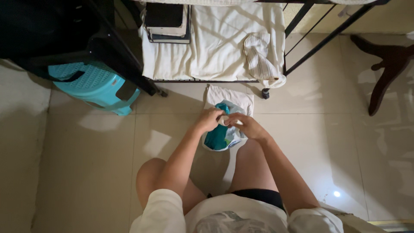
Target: The person coils a black cable and places it on a small rolling rack. They then pick up a white cloth, fold it, and place it on the rack. Finally, they handle a book and a plastic bag, arranging them on the rack.
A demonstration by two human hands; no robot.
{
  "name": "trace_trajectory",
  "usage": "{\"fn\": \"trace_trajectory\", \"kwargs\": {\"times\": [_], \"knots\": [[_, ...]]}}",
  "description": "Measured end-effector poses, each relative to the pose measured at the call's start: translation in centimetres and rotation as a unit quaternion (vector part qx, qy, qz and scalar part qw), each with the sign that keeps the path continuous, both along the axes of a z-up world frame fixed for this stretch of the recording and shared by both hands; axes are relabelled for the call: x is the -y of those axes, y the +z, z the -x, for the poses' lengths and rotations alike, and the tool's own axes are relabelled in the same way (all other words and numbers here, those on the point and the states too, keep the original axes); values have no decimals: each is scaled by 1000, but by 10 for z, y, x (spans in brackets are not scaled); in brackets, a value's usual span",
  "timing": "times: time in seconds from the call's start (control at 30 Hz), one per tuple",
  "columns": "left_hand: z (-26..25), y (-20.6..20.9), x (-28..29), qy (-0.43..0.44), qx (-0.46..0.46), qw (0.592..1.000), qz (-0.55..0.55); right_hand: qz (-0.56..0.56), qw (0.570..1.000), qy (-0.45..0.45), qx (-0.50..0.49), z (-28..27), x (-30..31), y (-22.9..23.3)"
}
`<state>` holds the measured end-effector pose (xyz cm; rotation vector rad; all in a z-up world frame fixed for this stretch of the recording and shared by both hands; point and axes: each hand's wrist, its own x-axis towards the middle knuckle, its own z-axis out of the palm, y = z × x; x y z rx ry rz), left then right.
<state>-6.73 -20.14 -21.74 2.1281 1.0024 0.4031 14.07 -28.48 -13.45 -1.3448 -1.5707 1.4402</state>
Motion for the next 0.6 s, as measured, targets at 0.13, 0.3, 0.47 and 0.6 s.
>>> {"fn": "trace_trajectory", "kwargs": {"times": [0.13, 0.3, 0.47, 0.6], "knots": [[3, 11, 5, 2, 13, 999, 44, 4, 996, -60, -63, 6, 6, -3], [5, 12, 6, -28, 3, 1000, -10, 71, 997, -13, -12, 3, 1, -11], [0, 9, -3, -53, -56, 997, -18, -201, 948, 85, 233, 11, -4, -13], [0, -1, -14, -7, -80, 991, 106, -308, 830, 79, 458, 30, 14, -19]]}}
